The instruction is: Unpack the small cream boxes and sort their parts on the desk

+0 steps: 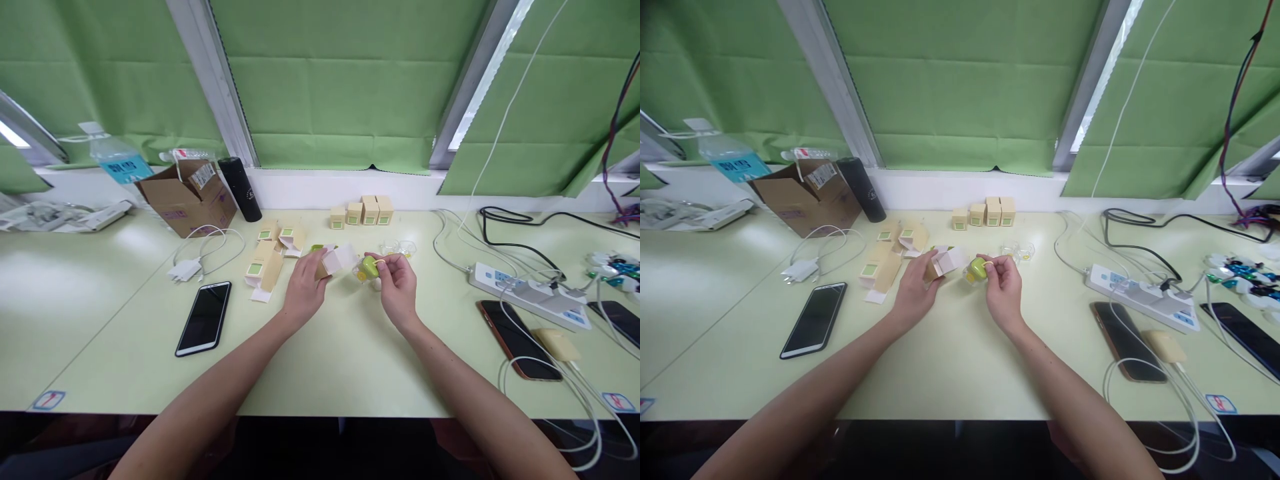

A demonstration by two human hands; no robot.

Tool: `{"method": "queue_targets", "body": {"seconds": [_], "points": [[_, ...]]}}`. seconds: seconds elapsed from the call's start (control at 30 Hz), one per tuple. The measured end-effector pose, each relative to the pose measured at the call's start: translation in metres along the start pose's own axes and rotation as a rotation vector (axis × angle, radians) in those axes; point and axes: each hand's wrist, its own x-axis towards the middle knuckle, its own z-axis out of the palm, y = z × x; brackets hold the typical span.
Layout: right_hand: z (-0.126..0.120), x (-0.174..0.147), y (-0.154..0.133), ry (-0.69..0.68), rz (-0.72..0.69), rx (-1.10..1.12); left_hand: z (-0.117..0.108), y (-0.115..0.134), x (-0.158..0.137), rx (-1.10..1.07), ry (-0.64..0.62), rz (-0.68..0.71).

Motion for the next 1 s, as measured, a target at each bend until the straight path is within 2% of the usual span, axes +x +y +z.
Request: {"method": "queue_targets", "body": {"seconds": [0.13, 0.3, 0.4, 0.63, 0.77, 0.9, 1.0], "points": [[0.000, -0.001, 0.002, -0.094, 0.034, -0.029, 0.000, -0.002, 0.002, -0.089, 0.075, -0.130], [0.002, -0.007, 0.006, -0.390, 0.088, -0.234, 0.002, -0.004, 0.003, -0.216, 0.122, -0.206], [0.004, -0.010, 0.008, -0.521, 0.076, -0.341, 0.002, -0.003, 0.003, -0.281, 0.129, -0.222], [0.003, -0.010, 0.008, -0.625, 0.062, -0.418, 0.001, 0.004, 0.002, -0.446, 0.115, -0.212], [0.001, -0.010, 0.006, -0.602, -0.016, -0.437, -0.003, 0.011, 0.005, -0.660, 0.076, -0.308], [0.000, -0.009, 0.005, -0.381, -0.130, -0.352, -0.009, 0.018, 0.011, -1.069, -0.033, -0.450], [0.001, -0.006, 0.004, -0.271, -0.107, -0.247, -0.014, 0.024, 0.015, -1.313, -0.080, -0.538]]}}
